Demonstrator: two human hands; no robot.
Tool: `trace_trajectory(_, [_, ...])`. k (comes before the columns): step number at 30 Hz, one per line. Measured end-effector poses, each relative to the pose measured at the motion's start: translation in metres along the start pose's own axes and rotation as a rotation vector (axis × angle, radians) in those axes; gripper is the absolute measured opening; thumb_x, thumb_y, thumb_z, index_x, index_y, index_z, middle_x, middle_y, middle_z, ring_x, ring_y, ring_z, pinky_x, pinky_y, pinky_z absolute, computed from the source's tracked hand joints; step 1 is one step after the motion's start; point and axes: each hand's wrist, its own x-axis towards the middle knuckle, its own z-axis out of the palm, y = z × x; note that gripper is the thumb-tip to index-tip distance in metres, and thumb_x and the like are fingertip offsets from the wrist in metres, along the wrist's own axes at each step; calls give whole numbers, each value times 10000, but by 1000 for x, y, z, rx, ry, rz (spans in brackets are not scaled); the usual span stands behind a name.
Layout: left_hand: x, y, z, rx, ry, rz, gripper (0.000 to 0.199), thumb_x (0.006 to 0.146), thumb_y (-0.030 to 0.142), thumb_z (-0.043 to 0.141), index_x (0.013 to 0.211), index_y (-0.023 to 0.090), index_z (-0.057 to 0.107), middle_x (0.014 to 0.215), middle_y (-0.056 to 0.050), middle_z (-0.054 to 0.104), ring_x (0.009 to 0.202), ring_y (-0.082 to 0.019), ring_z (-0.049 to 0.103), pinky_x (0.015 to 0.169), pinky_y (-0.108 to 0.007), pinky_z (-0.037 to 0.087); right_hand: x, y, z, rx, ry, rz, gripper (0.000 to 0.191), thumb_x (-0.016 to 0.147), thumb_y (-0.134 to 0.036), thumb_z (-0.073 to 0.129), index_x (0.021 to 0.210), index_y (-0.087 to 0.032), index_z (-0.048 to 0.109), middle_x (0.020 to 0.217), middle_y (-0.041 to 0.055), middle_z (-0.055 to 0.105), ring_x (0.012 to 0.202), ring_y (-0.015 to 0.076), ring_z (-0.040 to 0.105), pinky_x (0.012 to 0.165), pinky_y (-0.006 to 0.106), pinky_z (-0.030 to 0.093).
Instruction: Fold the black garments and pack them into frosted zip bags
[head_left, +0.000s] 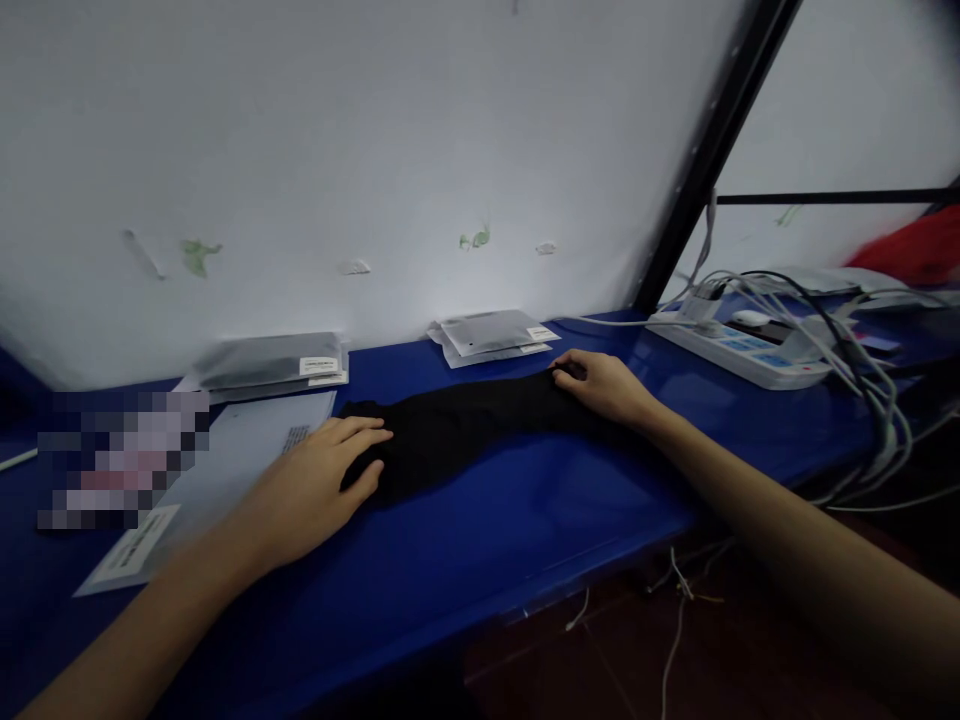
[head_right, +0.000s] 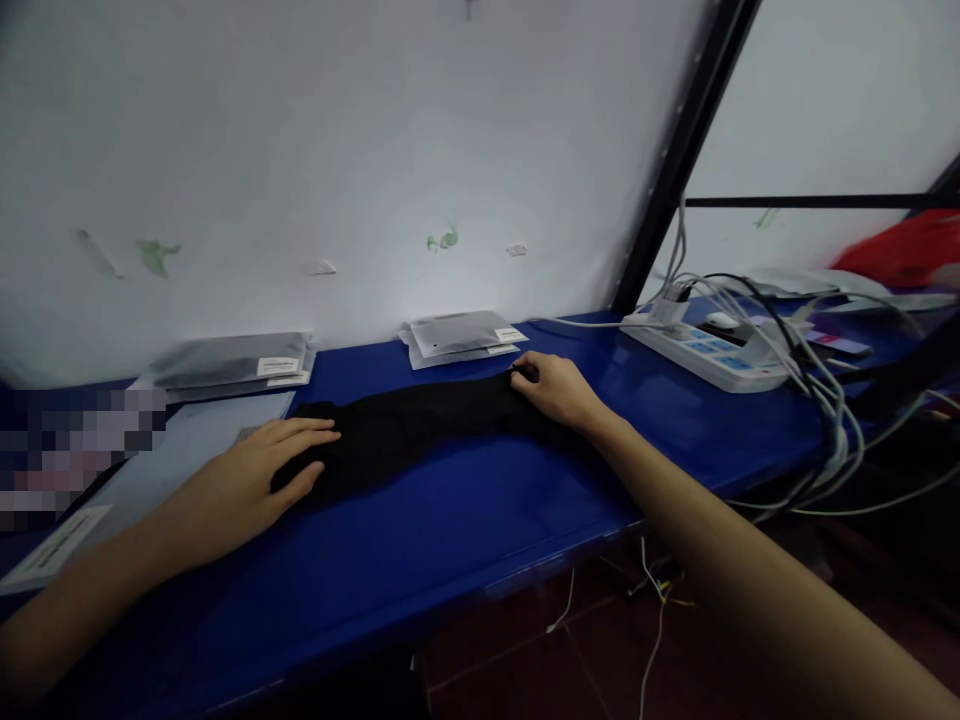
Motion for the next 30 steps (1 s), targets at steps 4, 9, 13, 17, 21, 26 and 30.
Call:
trace_trajectory(4, [0,-2,0,16,-13,12,412,944,417,427,1293,278,595,1389,-32,563,1273,-274,510,1067,-504,415,0,0,0,7,-2,4,212,827,-256,546,960,-191,698,919,60,737,820,213,667,768,322,480])
trace_trajectory(9, [0,-2,-1,21,-19,29,417,944,417,422,1296,272,592,1389,-39,564,1272,-276,509,1069,-509,407,0,0,0,5,6,-15,214,830,-253,544,960,-191,702,918,64,739,832,215,673,768,317,479])
trace_trajectory(13, [1,-4,-3,42,-6,56,413,945,396,424,1295,248,586,1363,-48,582,1258,-266,519,1068,-489,410,0,-1,1,-2,5,-18,217,829,-246,547,973,-190,699,933,58,741,845,211,673,768,311,472])
trace_trajectory(17, [3,15,-10,101,125,134,381,937,326,445,1269,209,592,1296,-69,618,1217,-258,534,1062,-479,408,1,-4,2,-3,6,-32,238,828,-238,539,993,-183,703,951,68,743,868,217,675,782,308,469])
trace_trajectory(21, [6,73,-8,97,153,207,374,962,295,409,1253,173,610,1284,-89,628,1214,-259,535,1058,-478,414,2,-4,2,-4,-3,-62,255,830,-232,530,1006,-179,706,981,79,744,888,221,679,782,297,470])
trace_trajectory(26, [9,136,18,101,-26,35,627,972,479,418,1431,53,444,1485,-199,437,1359,-368,408,1101,-542,369,2,-3,4,5,-4,-70,256,842,-244,533,1022,-173,701,956,81,746,863,213,682,761,286,467])
trace_trajectory(30, [8,144,28,58,-116,-39,675,988,507,353,1479,43,364,1559,-208,288,1416,-388,310,1132,-555,322,1,-2,4,10,-9,-79,261,839,-246,534,1024,-169,701,923,82,745,852,223,682,759,300,468])
